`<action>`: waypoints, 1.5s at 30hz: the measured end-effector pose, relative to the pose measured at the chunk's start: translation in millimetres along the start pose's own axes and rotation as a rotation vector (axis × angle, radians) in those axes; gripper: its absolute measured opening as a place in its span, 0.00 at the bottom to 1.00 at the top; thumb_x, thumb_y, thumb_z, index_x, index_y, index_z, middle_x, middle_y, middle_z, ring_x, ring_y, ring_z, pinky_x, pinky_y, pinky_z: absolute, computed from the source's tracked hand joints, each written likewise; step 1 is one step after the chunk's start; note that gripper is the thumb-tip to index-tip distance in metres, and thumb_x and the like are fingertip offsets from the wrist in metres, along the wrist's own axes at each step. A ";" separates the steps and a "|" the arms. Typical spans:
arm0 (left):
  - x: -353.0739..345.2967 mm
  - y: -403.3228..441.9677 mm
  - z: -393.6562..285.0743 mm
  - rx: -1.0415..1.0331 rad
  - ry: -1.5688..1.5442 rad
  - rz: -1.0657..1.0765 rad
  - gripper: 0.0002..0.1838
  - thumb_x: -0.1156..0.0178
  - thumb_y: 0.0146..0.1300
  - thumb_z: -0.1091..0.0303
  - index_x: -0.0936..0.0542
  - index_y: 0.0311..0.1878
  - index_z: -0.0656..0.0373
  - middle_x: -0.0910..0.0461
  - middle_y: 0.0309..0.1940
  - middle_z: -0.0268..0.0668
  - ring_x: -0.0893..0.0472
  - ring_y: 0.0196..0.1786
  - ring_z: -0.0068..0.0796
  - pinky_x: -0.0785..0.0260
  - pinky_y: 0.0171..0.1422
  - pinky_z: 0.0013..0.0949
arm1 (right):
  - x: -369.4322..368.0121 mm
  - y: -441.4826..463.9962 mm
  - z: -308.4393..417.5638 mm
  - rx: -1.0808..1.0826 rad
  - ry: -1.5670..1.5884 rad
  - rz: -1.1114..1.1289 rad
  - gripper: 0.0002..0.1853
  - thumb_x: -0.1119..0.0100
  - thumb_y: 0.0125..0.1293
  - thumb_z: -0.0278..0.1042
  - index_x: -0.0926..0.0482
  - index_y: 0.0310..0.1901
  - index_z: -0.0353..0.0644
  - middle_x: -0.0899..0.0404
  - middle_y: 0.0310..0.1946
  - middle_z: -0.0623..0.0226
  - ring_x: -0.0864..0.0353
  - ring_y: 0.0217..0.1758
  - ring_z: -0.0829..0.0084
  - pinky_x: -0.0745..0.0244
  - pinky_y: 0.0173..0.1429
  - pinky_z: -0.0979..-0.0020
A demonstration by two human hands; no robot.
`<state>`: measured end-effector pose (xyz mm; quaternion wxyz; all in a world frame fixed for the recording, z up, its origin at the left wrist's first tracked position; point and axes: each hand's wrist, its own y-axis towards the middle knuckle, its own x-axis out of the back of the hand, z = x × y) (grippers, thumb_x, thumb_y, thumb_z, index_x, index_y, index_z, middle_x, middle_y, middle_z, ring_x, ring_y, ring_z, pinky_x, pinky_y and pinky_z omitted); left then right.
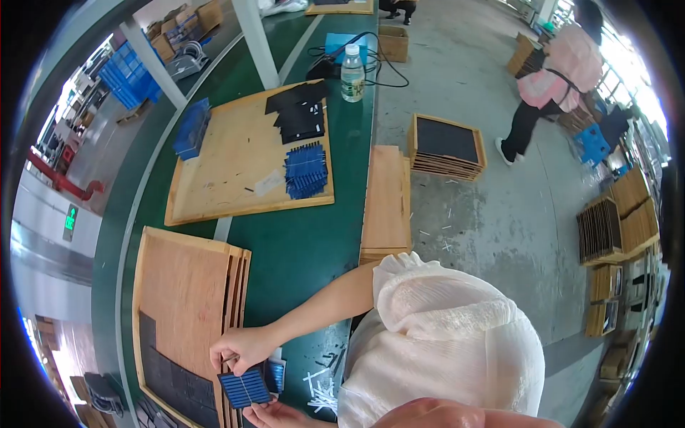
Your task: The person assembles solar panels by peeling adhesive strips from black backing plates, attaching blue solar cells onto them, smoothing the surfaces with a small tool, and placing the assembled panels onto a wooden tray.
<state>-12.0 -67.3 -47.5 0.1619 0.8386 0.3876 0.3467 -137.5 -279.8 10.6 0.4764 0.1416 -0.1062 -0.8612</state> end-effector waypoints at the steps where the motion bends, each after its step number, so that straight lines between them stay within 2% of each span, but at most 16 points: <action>1: -4.3 -0.4 0.5 0.055 -0.022 -0.063 0.07 0.43 0.70 0.75 0.24 0.49 0.64 0.23 0.44 0.47 0.22 0.39 0.45 0.27 0.40 0.41 | 1.3 0.2 2.6 -0.012 0.003 0.001 0.20 0.32 0.50 0.21 0.24 0.47 0.37 0.17 0.25 0.65 0.18 0.29 0.75 0.26 0.35 0.71; 7: -0.9 20.2 -14.5 0.118 -0.086 0.013 0.06 0.44 0.72 0.73 0.24 0.48 0.65 0.23 0.46 0.47 0.22 0.40 0.44 0.26 0.40 0.40 | 7.4 1.3 7.6 -0.035 0.061 -0.015 0.19 0.33 0.53 0.22 0.24 0.48 0.36 0.17 0.29 0.66 0.20 0.31 0.78 0.26 0.37 0.72; 10: -4.2 35.4 -32.6 0.459 -0.404 -0.043 0.10 0.46 0.73 0.70 0.22 0.50 0.67 0.23 0.48 0.47 0.21 0.43 0.41 0.25 0.43 0.39 | 10.7 1.1 10.6 -0.053 0.130 -0.016 0.17 0.33 0.56 0.23 0.23 0.48 0.36 0.17 0.30 0.68 0.20 0.32 0.78 0.27 0.37 0.73; 13: -3.2 20.9 37.8 0.207 -0.313 0.034 0.17 0.48 0.75 0.67 0.24 0.60 0.67 0.24 0.55 0.52 0.21 0.50 0.40 0.23 0.50 0.38 | 14.7 1.1 21.4 -0.093 0.323 0.080 0.28 0.28 0.56 0.26 0.26 0.59 0.37 0.16 0.41 0.64 0.19 0.44 0.76 0.24 0.48 0.72; 16: -13.9 26.3 10.1 0.238 -0.357 0.021 0.19 0.48 0.75 0.67 0.26 0.63 0.67 0.25 0.56 0.54 0.21 0.50 0.41 0.23 0.51 0.37 | 6.4 -1.9 19.4 0.018 0.573 0.197 0.46 0.20 0.51 0.31 0.36 0.70 0.39 0.22 0.58 0.61 0.23 0.58 0.72 0.28 0.63 0.67; 17: -15.8 27.2 5.0 0.272 -0.402 0.020 0.19 0.48 0.75 0.67 0.27 0.64 0.67 0.25 0.57 0.55 0.21 0.51 0.41 0.23 0.52 0.37 | 8.8 3.1 11.5 0.079 0.485 0.310 0.60 0.14 0.43 0.36 0.46 0.76 0.41 0.35 0.71 0.62 0.31 0.68 0.67 0.37 0.73 0.62; 21: -21.8 27.6 -9.1 0.487 -0.764 0.035 0.22 0.47 0.74 0.67 0.30 0.68 0.67 0.27 0.59 0.58 0.22 0.52 0.43 0.23 0.54 0.36 | 3.8 3.9 2.7 0.168 0.311 0.399 0.66 0.12 0.37 0.39 0.47 0.77 0.42 0.42 0.75 0.65 0.37 0.73 0.66 0.38 0.74 0.63; 23: -15.3 43.7 -40.8 0.907 -1.317 0.032 0.26 0.47 0.75 0.67 0.35 0.71 0.71 0.30 0.64 0.60 0.23 0.56 0.47 0.24 0.59 0.36 | 3.3 -5.3 19.3 0.087 0.350 0.384 0.66 0.12 0.38 0.40 0.48 0.77 0.41 0.42 0.75 0.64 0.38 0.74 0.66 0.40 0.75 0.63; 26: -17.9 10.1 35.8 0.409 -0.814 0.173 0.26 0.51 0.77 0.62 0.34 0.70 0.71 0.30 0.67 0.56 0.24 0.60 0.48 0.25 0.61 0.38 | -4.2 0.6 -2.1 0.162 0.300 0.370 0.66 0.13 0.40 0.42 0.49 0.78 0.39 0.41 0.76 0.63 0.38 0.75 0.67 0.41 0.77 0.62; 29: -15.9 35.1 10.6 0.906 -2.197 0.483 0.29 0.51 0.77 0.53 0.33 0.71 0.66 0.31 0.69 0.52 0.27 0.65 0.49 0.29 0.65 0.47 | -8.2 3.1 -12.8 0.222 0.271 0.368 0.66 0.13 0.41 0.43 0.50 0.78 0.38 0.40 0.75 0.62 0.38 0.75 0.66 0.41 0.78 0.60; 32: -15.7 41.1 -2.9 0.977 -1.742 0.192 0.12 0.47 0.75 0.69 0.27 0.53 0.69 0.25 0.37 0.41 0.25 0.37 0.26 0.28 0.36 0.22 | -9.6 2.5 -14.9 0.246 0.272 0.366 0.65 0.13 0.42 0.42 0.49 0.77 0.39 0.37 0.73 0.62 0.37 0.75 0.65 0.39 0.77 0.60; 35: -16.7 40.3 -6.4 0.960 -1.808 0.260 0.14 0.49 0.78 0.68 0.28 0.53 0.73 0.24 0.40 0.44 0.24 0.41 0.27 0.25 0.35 0.20 | -8.3 -0.2 -6.0 0.218 0.258 0.359 0.64 0.13 0.42 0.41 0.49 0.77 0.40 0.34 0.71 0.62 0.34 0.73 0.65 0.36 0.75 0.62; 39: -20.2 36.3 -33.7 0.922 -1.554 0.153 0.15 0.50 0.78 0.67 0.28 0.56 0.71 0.22 0.42 0.45 0.22 0.42 0.29 0.23 0.36 0.22 | -1.3 -0.2 3.2 0.143 0.280 0.327 0.64 0.14 0.41 0.40 0.48 0.77 0.41 0.31 0.68 0.63 0.30 0.70 0.67 0.31 0.69 0.65; 42: -23.4 37.0 -39.1 0.828 -1.447 0.220 0.17 0.49 0.78 0.66 0.28 0.60 0.70 0.20 0.44 0.44 0.21 0.43 0.30 0.23 0.38 0.22 | 6.4 -4.1 20.6 0.107 0.337 0.243 0.58 0.17 0.46 0.34 0.46 0.75 0.34 0.30 0.63 0.63 0.29 0.66 0.66 0.32 0.70 0.65; 43: -22.9 38.3 -41.8 0.795 -1.434 0.243 0.17 0.49 0.78 0.66 0.29 0.61 0.69 0.19 0.45 0.43 0.21 0.43 0.30 0.23 0.39 0.22 | 11.4 -1.3 14.7 0.076 0.232 0.252 0.63 0.15 0.44 0.42 0.49 0.78 0.40 0.30 0.67 0.66 0.30 0.71 0.68 0.22 0.47 0.74; 45: -21.8 40.2 -45.0 0.736 -1.438 0.266 0.18 0.49 0.77 0.66 0.29 0.63 0.69 0.18 0.46 0.43 0.20 0.43 0.31 0.22 0.41 0.23 | 15.9 3.4 11.0 0.116 0.173 0.230 0.64 0.15 0.44 0.42 0.50 0.78 0.40 0.30 0.67 0.67 0.31 0.71 0.68 0.23 0.47 0.75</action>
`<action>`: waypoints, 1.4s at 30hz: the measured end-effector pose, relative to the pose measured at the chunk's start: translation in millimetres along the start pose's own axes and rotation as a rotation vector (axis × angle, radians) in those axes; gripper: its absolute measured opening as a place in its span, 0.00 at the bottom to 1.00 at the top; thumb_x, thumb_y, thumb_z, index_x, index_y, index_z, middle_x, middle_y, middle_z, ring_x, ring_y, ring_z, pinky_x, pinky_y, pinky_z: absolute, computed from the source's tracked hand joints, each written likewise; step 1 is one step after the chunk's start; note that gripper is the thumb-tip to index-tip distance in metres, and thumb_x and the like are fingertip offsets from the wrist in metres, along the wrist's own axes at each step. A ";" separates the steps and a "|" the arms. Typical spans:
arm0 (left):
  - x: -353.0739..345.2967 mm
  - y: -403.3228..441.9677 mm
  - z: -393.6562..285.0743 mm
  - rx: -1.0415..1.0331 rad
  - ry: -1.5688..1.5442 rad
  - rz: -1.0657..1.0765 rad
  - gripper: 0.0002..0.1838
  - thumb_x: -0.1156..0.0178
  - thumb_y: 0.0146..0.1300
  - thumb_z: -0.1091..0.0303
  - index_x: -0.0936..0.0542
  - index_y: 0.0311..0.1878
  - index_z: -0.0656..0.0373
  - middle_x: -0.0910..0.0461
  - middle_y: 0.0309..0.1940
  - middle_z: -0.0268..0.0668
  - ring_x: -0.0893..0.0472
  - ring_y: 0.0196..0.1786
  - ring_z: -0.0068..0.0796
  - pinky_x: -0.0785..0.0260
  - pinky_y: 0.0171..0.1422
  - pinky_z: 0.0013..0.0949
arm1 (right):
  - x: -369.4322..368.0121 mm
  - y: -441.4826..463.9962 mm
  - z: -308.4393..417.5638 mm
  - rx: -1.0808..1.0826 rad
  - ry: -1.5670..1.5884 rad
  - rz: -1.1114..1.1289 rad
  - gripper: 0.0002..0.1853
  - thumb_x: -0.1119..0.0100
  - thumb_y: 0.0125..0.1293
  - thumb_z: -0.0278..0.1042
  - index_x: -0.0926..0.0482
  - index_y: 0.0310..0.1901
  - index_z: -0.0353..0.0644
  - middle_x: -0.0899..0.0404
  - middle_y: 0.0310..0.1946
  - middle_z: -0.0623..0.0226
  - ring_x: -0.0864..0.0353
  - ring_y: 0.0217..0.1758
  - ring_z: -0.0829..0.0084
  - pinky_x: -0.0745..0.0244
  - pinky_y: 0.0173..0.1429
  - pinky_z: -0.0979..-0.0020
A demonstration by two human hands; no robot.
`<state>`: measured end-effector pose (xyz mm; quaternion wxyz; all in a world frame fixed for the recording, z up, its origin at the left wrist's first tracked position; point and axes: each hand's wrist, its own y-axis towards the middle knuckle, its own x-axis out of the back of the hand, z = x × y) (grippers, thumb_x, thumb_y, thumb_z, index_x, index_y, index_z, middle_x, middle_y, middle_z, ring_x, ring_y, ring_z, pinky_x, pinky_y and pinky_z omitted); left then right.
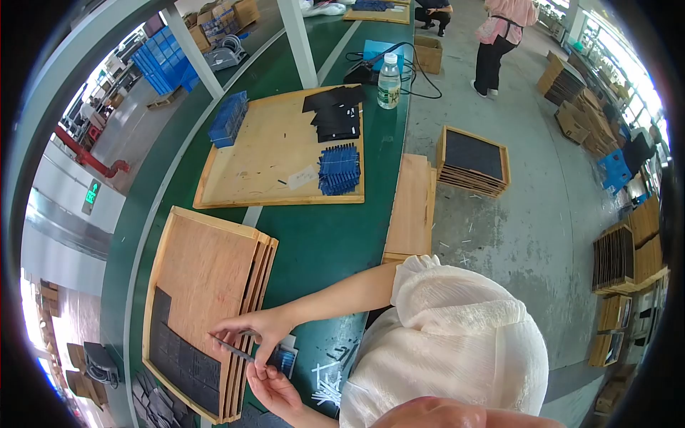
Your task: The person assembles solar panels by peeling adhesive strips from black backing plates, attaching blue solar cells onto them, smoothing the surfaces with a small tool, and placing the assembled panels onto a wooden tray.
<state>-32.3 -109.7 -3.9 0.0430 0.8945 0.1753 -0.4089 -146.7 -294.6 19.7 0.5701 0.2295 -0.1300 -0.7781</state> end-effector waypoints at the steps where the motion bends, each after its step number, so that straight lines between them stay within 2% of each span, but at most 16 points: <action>1: -1.0 0.2 -0.9 -0.018 -0.008 0.021 0.19 0.48 0.77 0.66 0.29 0.63 0.69 0.18 0.46 0.43 0.20 0.43 0.31 0.22 0.42 0.23 | 0.5 1.7 3.3 0.018 -0.032 -0.008 0.64 0.16 0.44 0.42 0.50 0.78 0.40 0.30 0.67 0.67 0.32 0.71 0.68 0.23 0.46 0.75; 2: -1.1 0.2 -2.0 -0.035 -0.016 0.042 0.19 0.48 0.77 0.66 0.29 0.63 0.69 0.18 0.45 0.43 0.20 0.43 0.31 0.23 0.43 0.23 | 0.0 -3.3 8.6 -0.069 0.013 -0.038 0.63 0.16 0.44 0.43 0.50 0.78 0.40 0.29 0.65 0.68 0.31 0.69 0.69 0.26 0.58 0.72; 5: 9.8 1.6 -3.3 -0.080 -0.029 0.042 0.19 0.48 0.77 0.67 0.28 0.63 0.69 0.18 0.46 0.43 0.20 0.43 0.31 0.23 0.46 0.24 | 1.1 -1.3 -8.3 -0.014 0.016 -0.049 0.63 0.15 0.44 0.43 0.48 0.78 0.41 0.28 0.63 0.67 0.31 0.67 0.70 0.32 0.66 0.69; 8: 8.9 0.3 -5.8 -0.084 -0.085 -0.002 0.17 0.48 0.75 0.70 0.29 0.62 0.69 0.21 0.45 0.43 0.20 0.44 0.31 0.22 0.43 0.27 | 1.0 -2.0 -9.6 -0.016 -0.022 -0.059 0.62 0.16 0.44 0.42 0.48 0.78 0.41 0.28 0.61 0.67 0.31 0.66 0.71 0.35 0.69 0.68; 11: 13.6 1.4 -6.9 -0.100 -0.077 0.034 0.18 0.48 0.76 0.67 0.27 0.63 0.69 0.18 0.45 0.43 0.20 0.43 0.31 0.23 0.46 0.26 | 1.4 -2.1 -9.1 -0.024 -0.043 -0.060 0.62 0.16 0.44 0.40 0.48 0.78 0.42 0.29 0.61 0.66 0.33 0.67 0.71 0.35 0.69 0.67; 17: 22.8 3.6 -9.2 -0.118 -0.115 0.129 0.19 0.48 0.76 0.67 0.27 0.63 0.68 0.19 0.49 0.43 0.21 0.46 0.31 0.24 0.48 0.28 | 2.9 -2.9 -9.1 -0.031 -0.058 -0.046 0.61 0.18 0.46 0.35 0.49 0.79 0.46 0.31 0.63 0.67 0.34 0.68 0.71 0.35 0.69 0.67; 20: 9.6 -1.6 -10.2 -0.147 -0.123 -0.002 0.15 0.50 0.77 0.68 0.28 0.59 0.68 0.24 0.43 0.41 0.24 0.43 0.32 0.24 0.45 0.27 | 2.8 -3.6 -10.7 -0.012 -0.067 -0.039 0.61 0.18 0.46 0.35 0.49 0.79 0.47 0.32 0.64 0.68 0.34 0.68 0.71 0.35 0.69 0.66; 29: 4.7 -4.2 -10.8 -0.187 -0.110 0.018 0.15 0.50 0.77 0.68 0.28 0.60 0.68 0.25 0.43 0.40 0.25 0.43 0.30 0.26 0.46 0.28 | -1.2 -4.1 1.3 -0.080 -0.050 -0.027 0.58 0.19 0.46 0.36 0.45 0.78 0.49 0.33 0.65 0.63 0.33 0.68 0.66 0.37 0.70 0.65; 32: 3.7 -4.3 -11.1 -0.184 -0.123 0.015 0.16 0.50 0.77 0.68 0.28 0.60 0.68 0.25 0.43 0.40 0.25 0.43 0.30 0.27 0.46 0.27 | 0.3 -2.5 -3.5 -0.014 -0.075 -0.021 0.57 0.20 0.47 0.38 0.45 0.78 0.49 0.32 0.63 0.61 0.32 0.67 0.66 0.37 0.70 0.65; 35: 16.6 -1.2 -11.0 -0.174 -0.122 0.149 0.19 0.51 0.76 0.69 0.28 0.64 0.68 0.20 0.50 0.42 0.22 0.46 0.32 0.25 0.49 0.29 | 0.0 -2.4 -2.4 -0.016 -0.060 -0.018 0.56 0.20 0.48 0.39 0.45 0.78 0.49 0.32 0.63 0.62 0.32 0.66 0.67 0.37 0.71 0.64; 42: 20.6 -0.9 -12.2 -0.187 -0.129 0.145 0.19 0.50 0.76 0.68 0.28 0.64 0.68 0.20 0.49 0.42 0.22 0.47 0.33 0.26 0.50 0.30 | 0.1 -1.5 0.7 -0.009 -0.078 -0.017 0.56 0.21 0.48 0.37 0.45 0.77 0.48 0.30 0.62 0.62 0.31 0.66 0.67 0.37 0.71 0.64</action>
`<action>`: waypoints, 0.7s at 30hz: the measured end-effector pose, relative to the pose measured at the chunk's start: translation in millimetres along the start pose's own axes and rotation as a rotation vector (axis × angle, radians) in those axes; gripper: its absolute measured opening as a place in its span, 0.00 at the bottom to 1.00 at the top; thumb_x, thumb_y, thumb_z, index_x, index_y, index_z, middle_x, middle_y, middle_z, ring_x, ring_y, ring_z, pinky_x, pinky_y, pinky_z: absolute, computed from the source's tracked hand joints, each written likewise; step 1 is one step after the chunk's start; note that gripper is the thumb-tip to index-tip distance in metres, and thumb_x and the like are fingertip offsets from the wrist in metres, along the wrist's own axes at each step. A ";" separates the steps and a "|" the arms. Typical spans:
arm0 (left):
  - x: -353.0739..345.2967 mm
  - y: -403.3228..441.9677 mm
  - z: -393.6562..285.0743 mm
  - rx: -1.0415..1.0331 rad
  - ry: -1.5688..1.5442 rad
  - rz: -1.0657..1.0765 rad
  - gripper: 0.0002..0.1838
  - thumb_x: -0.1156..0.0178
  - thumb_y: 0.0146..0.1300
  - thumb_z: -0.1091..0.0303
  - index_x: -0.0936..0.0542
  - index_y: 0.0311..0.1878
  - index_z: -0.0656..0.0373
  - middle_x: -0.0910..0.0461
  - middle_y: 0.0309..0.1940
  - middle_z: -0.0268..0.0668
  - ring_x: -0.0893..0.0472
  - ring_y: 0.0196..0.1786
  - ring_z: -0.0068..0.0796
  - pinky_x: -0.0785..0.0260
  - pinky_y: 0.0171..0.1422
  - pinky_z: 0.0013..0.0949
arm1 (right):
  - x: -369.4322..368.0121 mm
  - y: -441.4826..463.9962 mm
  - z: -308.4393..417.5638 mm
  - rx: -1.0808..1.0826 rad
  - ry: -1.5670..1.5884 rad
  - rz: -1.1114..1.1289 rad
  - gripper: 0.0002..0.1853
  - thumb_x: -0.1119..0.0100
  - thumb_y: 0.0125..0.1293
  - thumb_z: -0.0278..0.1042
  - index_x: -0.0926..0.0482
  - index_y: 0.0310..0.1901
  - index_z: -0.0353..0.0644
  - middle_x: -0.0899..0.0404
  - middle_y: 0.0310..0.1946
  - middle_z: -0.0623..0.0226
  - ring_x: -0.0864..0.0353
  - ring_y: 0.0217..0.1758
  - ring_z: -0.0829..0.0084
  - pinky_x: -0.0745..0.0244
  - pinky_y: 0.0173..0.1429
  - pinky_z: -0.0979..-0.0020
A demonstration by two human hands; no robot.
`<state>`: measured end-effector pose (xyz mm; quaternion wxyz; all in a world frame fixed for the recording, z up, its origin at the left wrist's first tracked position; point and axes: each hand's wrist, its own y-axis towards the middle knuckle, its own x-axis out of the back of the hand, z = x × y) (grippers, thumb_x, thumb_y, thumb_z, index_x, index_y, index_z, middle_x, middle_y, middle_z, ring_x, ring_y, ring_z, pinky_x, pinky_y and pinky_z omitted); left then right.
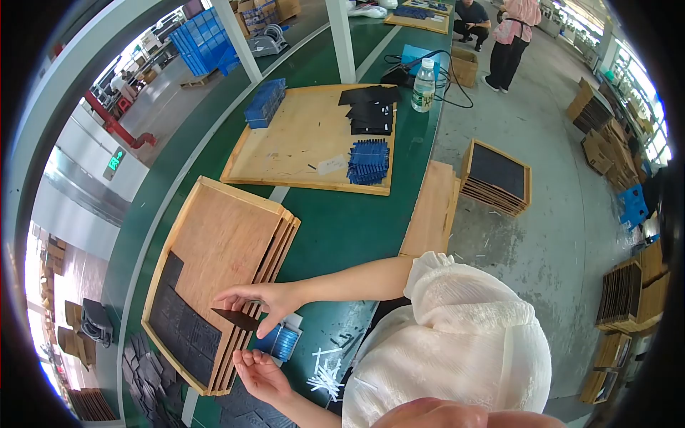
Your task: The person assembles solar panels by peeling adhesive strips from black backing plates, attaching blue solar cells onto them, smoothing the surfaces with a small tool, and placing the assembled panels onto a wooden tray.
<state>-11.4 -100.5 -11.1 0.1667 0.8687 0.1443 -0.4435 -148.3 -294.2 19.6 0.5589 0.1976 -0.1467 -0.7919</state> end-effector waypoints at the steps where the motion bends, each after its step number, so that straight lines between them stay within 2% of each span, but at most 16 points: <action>1: 1.1 0.2 -0.3 0.005 -0.004 0.006 0.19 0.50 0.76 0.68 0.27 0.64 0.68 0.20 0.49 0.42 0.22 0.47 0.33 0.26 0.50 0.30 | 0.3 0.0 -1.4 0.006 -0.004 -0.002 0.56 0.21 0.48 0.37 0.45 0.77 0.48 0.30 0.62 0.62 0.31 0.66 0.67 0.37 0.71 0.64; 5: -15.2 -2.3 2.0 0.002 0.008 -0.128 0.15 0.48 0.76 0.68 0.27 0.59 0.67 0.24 0.42 0.39 0.25 0.43 0.30 0.28 0.46 0.28 | -0.8 -1.7 -4.2 0.007 0.001 -0.007 0.56 0.21 0.48 0.36 0.46 0.77 0.47 0.30 0.62 0.62 0.31 0.67 0.68 0.37 0.72 0.64; 21: -13.0 -3.4 1.5 0.010 -0.007 -0.123 0.16 0.48 0.76 0.68 0.28 0.60 0.67 0.25 0.43 0.39 0.26 0.43 0.30 0.29 0.48 0.29 | -0.8 -2.0 -5.7 -0.006 -0.038 -0.012 0.55 0.21 0.48 0.38 0.45 0.77 0.45 0.30 0.63 0.61 0.32 0.68 0.66 0.38 0.73 0.64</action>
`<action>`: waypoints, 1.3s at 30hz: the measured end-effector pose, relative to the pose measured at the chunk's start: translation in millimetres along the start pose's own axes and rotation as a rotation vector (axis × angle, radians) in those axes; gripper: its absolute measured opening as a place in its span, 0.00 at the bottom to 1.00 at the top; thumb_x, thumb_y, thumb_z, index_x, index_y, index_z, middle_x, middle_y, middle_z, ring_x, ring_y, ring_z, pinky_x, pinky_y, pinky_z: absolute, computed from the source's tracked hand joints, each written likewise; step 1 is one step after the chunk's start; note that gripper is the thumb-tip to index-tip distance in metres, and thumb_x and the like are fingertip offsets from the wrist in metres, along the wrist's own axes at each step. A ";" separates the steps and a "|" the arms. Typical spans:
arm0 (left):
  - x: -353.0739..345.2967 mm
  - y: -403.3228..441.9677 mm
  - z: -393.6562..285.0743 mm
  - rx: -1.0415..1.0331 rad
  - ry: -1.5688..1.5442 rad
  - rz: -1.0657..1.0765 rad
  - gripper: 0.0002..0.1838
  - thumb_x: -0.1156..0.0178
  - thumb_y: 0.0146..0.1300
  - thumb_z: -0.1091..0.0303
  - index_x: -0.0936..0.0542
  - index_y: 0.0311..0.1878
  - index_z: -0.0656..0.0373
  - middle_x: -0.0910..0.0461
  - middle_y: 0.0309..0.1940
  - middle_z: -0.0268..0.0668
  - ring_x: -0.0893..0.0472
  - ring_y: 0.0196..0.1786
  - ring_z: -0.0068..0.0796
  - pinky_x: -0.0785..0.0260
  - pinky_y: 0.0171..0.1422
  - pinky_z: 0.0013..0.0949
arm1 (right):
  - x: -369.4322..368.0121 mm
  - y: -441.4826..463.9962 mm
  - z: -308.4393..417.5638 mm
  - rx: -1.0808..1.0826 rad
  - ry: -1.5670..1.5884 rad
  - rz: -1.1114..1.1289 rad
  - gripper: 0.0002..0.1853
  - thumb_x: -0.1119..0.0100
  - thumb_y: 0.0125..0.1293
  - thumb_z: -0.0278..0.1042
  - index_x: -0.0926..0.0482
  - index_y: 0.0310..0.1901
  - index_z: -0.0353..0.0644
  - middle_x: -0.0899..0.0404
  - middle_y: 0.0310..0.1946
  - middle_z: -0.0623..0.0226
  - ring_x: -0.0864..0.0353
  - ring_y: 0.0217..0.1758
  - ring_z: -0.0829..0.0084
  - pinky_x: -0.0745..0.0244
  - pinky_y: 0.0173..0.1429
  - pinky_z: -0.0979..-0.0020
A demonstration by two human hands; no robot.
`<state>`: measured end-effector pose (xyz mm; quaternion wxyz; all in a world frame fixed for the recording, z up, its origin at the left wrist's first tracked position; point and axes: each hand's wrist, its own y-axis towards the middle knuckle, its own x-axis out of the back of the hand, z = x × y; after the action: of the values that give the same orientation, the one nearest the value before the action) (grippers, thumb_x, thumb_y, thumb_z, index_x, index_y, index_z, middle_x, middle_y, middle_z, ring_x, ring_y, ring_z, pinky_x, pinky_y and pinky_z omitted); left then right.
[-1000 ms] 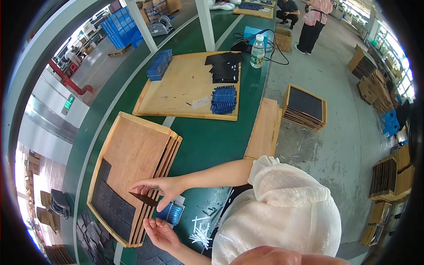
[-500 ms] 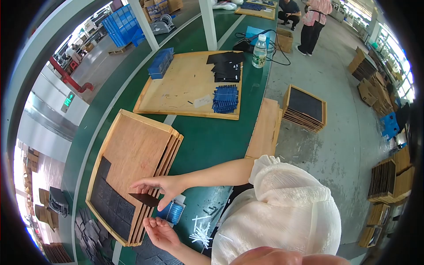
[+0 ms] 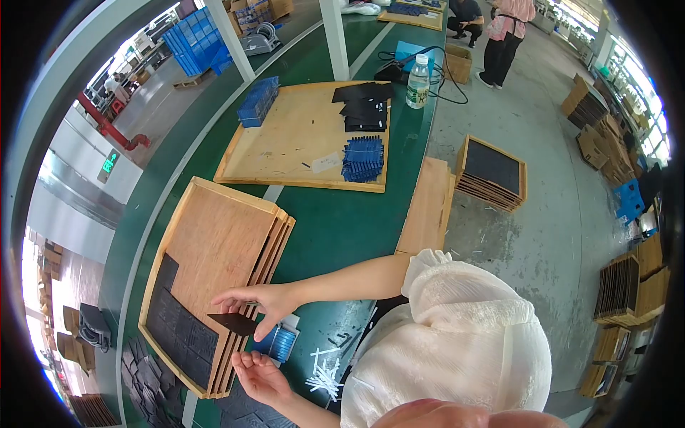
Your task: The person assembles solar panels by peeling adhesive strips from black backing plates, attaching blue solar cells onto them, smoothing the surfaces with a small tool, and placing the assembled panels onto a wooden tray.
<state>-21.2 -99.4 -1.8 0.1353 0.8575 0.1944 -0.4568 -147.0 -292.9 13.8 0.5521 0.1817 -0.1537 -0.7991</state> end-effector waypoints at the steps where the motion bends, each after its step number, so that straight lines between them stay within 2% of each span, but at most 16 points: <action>1: 0.6 0.0 0.0 0.002 -0.002 0.004 0.16 0.49 0.76 0.68 0.28 0.60 0.67 0.25 0.43 0.39 0.26 0.43 0.30 0.29 0.48 0.29 | -0.1 -0.2 1.5 -0.010 0.002 -0.002 0.55 0.21 0.48 0.37 0.45 0.77 0.45 0.30 0.63 0.61 0.32 0.68 0.66 0.38 0.73 0.64; 11: -0.3 -0.4 0.9 -0.001 -0.013 -0.008 0.16 0.49 0.76 0.68 0.28 0.60 0.67 0.25 0.43 0.39 0.27 0.43 0.30 0.30 0.47 0.29 | -0.7 0.7 -2.4 0.004 -0.009 -0.002 0.55 0.20 0.49 0.36 0.45 0.77 0.46 0.29 0.63 0.61 0.32 0.68 0.66 0.38 0.72 0.64; 14: 9.8 2.4 -0.4 0.017 -0.043 0.136 0.18 0.51 0.76 0.68 0.26 0.63 0.69 0.20 0.49 0.44 0.24 0.47 0.34 0.26 0.52 0.32 | -0.6 0.5 0.7 -0.019 -0.013 0.000 0.56 0.20 0.48 0.35 0.45 0.77 0.47 0.29 0.63 0.61 0.31 0.68 0.66 0.38 0.72 0.64; 17: -3.4 -1.0 0.6 0.002 -0.028 -0.005 0.16 0.49 0.75 0.69 0.28 0.60 0.68 0.24 0.42 0.40 0.26 0.43 0.31 0.29 0.47 0.29 | -0.7 0.5 -1.6 -0.003 -0.009 -0.006 0.56 0.20 0.48 0.35 0.45 0.77 0.48 0.29 0.63 0.62 0.31 0.68 0.66 0.38 0.72 0.64; 20: -3.5 -1.2 1.3 -0.006 -0.033 -0.018 0.16 0.48 0.75 0.68 0.28 0.60 0.67 0.24 0.42 0.40 0.26 0.42 0.31 0.29 0.48 0.29 | -0.8 0.5 0.0 -0.012 0.007 -0.003 0.55 0.21 0.48 0.34 0.45 0.77 0.48 0.29 0.62 0.62 0.31 0.68 0.67 0.38 0.72 0.64; 23: -1.9 -0.9 0.9 -0.004 -0.041 -0.010 0.16 0.48 0.74 0.68 0.28 0.60 0.67 0.24 0.42 0.40 0.26 0.42 0.31 0.29 0.48 0.29 | -2.0 -0.1 0.0 0.017 -0.010 -0.025 0.54 0.21 0.47 0.28 0.43 0.76 0.47 0.27 0.60 0.60 0.29 0.64 0.66 0.34 0.70 0.64; 26: -1.8 -0.4 0.1 0.002 -0.047 0.028 0.16 0.48 0.75 0.68 0.28 0.60 0.67 0.24 0.43 0.40 0.26 0.43 0.31 0.29 0.48 0.30 | -0.6 -0.9 -1.4 0.005 -0.042 -0.017 0.55 0.21 0.47 0.27 0.44 0.76 0.49 0.29 0.61 0.60 0.30 0.65 0.66 0.33 0.70 0.64; 29: -2.2 -0.5 0.7 -0.005 -0.041 0.007 0.16 0.49 0.75 0.69 0.27 0.60 0.67 0.23 0.43 0.40 0.25 0.43 0.31 0.29 0.47 0.30 | -0.9 -1.5 -2.1 -0.057 0.006 -0.007 0.54 0.22 0.49 0.33 0.45 0.77 0.48 0.30 0.64 0.62 0.33 0.69 0.66 0.39 0.73 0.63; 32: 6.7 1.1 -0.2 0.015 -0.050 0.111 0.19 0.49 0.75 0.68 0.27 0.63 0.68 0.20 0.48 0.41 0.25 0.45 0.32 0.29 0.52 0.31 | -0.3 -2.2 1.7 -0.079 -0.010 -0.004 0.54 0.22 0.50 0.33 0.45 0.77 0.48 0.30 0.66 0.62 0.33 0.70 0.66 0.39 0.74 0.63; 35: -3.6 -0.7 0.7 -0.008 -0.038 0.013 0.15 0.49 0.75 0.69 0.27 0.59 0.67 0.22 0.43 0.40 0.25 0.43 0.30 0.29 0.47 0.30 | -0.1 -2.4 0.7 -0.079 -0.029 -0.009 0.55 0.21 0.49 0.34 0.45 0.77 0.47 0.30 0.66 0.62 0.34 0.71 0.65 0.39 0.74 0.62; 39: -4.0 -1.3 -0.1 -0.015 -0.050 0.001 0.15 0.49 0.75 0.69 0.27 0.59 0.66 0.22 0.43 0.39 0.25 0.43 0.30 0.29 0.48 0.30 | 0.3 -2.2 1.9 -0.077 -0.055 -0.012 0.55 0.21 0.49 0.34 0.45 0.77 0.46 0.30 0.66 0.61 0.34 0.71 0.66 0.39 0.74 0.62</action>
<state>-23.7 -99.0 1.5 0.1471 0.8448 0.1938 -0.4765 -149.7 -292.4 14.4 0.5493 0.1395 -0.1369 -0.8124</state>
